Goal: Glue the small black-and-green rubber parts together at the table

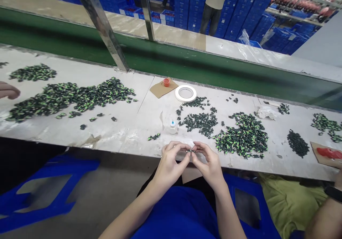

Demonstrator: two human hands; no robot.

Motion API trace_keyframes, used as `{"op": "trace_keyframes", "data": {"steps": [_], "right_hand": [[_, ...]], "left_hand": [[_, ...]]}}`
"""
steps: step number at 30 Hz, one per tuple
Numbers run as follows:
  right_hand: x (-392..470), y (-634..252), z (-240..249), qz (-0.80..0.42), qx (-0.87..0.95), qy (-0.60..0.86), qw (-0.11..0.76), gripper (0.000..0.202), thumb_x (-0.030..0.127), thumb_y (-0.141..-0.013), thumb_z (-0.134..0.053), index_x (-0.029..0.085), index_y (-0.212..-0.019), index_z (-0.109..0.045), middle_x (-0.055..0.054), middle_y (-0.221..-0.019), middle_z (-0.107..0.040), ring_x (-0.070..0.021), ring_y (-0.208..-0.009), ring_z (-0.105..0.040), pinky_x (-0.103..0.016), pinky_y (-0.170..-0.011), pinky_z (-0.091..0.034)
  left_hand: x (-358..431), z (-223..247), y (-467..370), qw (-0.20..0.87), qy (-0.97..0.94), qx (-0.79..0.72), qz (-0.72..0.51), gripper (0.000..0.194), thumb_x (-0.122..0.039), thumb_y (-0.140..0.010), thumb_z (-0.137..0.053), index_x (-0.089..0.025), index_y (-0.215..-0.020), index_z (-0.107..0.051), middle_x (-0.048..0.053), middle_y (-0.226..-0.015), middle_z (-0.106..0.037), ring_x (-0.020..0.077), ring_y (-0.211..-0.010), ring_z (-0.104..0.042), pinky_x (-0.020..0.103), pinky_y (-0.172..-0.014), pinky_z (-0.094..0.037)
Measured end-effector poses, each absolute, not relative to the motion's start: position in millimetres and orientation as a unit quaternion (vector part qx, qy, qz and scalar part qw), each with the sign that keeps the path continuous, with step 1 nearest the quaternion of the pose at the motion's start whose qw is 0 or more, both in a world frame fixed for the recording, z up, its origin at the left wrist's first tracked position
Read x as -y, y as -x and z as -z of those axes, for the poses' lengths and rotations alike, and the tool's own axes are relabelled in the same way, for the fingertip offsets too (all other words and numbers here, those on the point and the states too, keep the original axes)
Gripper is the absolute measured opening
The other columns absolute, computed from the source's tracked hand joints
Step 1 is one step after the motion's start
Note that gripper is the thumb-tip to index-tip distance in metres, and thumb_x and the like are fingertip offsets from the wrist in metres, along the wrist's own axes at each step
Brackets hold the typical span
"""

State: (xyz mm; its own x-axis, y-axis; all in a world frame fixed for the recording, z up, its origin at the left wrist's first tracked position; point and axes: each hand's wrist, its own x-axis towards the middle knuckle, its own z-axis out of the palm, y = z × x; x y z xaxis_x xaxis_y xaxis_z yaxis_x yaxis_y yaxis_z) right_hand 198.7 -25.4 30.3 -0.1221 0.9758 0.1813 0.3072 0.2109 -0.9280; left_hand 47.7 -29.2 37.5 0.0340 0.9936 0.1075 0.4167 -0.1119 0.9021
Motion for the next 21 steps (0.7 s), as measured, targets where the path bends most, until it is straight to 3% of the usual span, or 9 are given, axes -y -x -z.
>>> {"op": "trace_keyframes", "data": {"steps": [3,5,9,13,19,21], "right_hand": [[25,-208,-27,-0.372,0.665,0.504,0.407,0.022,0.025,-0.082,-0.061,0.021,-0.103,-0.064,-0.005,-0.088,-0.069,-0.0184,-0.081,-0.069,-0.032,-0.078,-0.059],[24,-222,-24,-0.347,0.682,0.517,0.385,0.019,0.026,-0.082,-0.061,0.021,-0.101,-0.064,-0.005,-0.086,-0.069,-0.0191,-0.079,-0.069,-0.033,-0.075,-0.059],[15,-252,-21,-0.17,0.676,0.604,0.386,0.018,0.031,-0.084,-0.058,0.021,-0.097,-0.066,-0.008,-0.088,-0.068,-0.0223,-0.079,-0.065,-0.04,-0.074,-0.057],[3,-247,-24,-0.013,0.644,0.653,0.399,0.032,0.041,-0.083,-0.062,0.018,-0.105,-0.066,-0.015,-0.103,-0.064,-0.0307,-0.101,-0.056,-0.05,-0.085,-0.05],[-23,-173,-19,-0.156,0.706,0.574,0.383,0.047,0.048,-0.081,-0.066,0.022,-0.12,-0.059,-0.012,-0.111,-0.061,-0.0298,-0.107,-0.051,-0.048,-0.088,-0.048],[-33,-154,-14,-0.182,0.716,0.561,0.374,0.043,0.045,-0.081,-0.066,0.022,-0.117,-0.059,-0.012,-0.113,-0.06,-0.0301,-0.11,-0.049,-0.05,-0.092,-0.046]], "left_hand": [[28,-37,-43,0.374,-0.657,-0.547,-0.358,0.024,-0.024,-0.083,-0.059,-0.024,-0.106,-0.061,0.003,-0.082,-0.073,0.0236,-0.094,-0.066,0.045,-0.094,-0.041],[27,-37,-33,0.368,-0.678,-0.546,-0.328,0.02,-0.028,-0.084,-0.06,-0.025,-0.104,-0.062,0.002,-0.078,-0.074,0.0248,-0.092,-0.065,0.047,-0.094,-0.038],[21,-33,-3,0.227,-0.657,-0.638,-0.332,0.011,-0.033,-0.083,-0.062,-0.024,-0.085,-0.068,0.006,-0.086,-0.074,0.0292,-0.094,-0.06,0.053,-0.095,-0.031],[6,-22,18,0.102,-0.608,-0.708,-0.345,0.008,-0.026,-0.082,-0.063,-0.024,-0.084,-0.071,0.01,-0.094,-0.073,0.0349,-0.103,-0.053,0.056,-0.093,-0.025],[-13,-7,15,0.106,-0.644,-0.69,-0.313,0.024,-0.01,-0.083,-0.054,-0.025,-0.087,-0.073,0.011,-0.086,-0.072,0.0344,-0.1,-0.051,0.054,-0.088,-0.026],[-16,-5,14,0.11,-0.657,-0.679,-0.307,0.031,-0.005,-0.082,-0.051,-0.026,-0.085,-0.073,0.011,-0.085,-0.071,0.0334,-0.098,-0.051,0.052,-0.086,-0.027]]}}
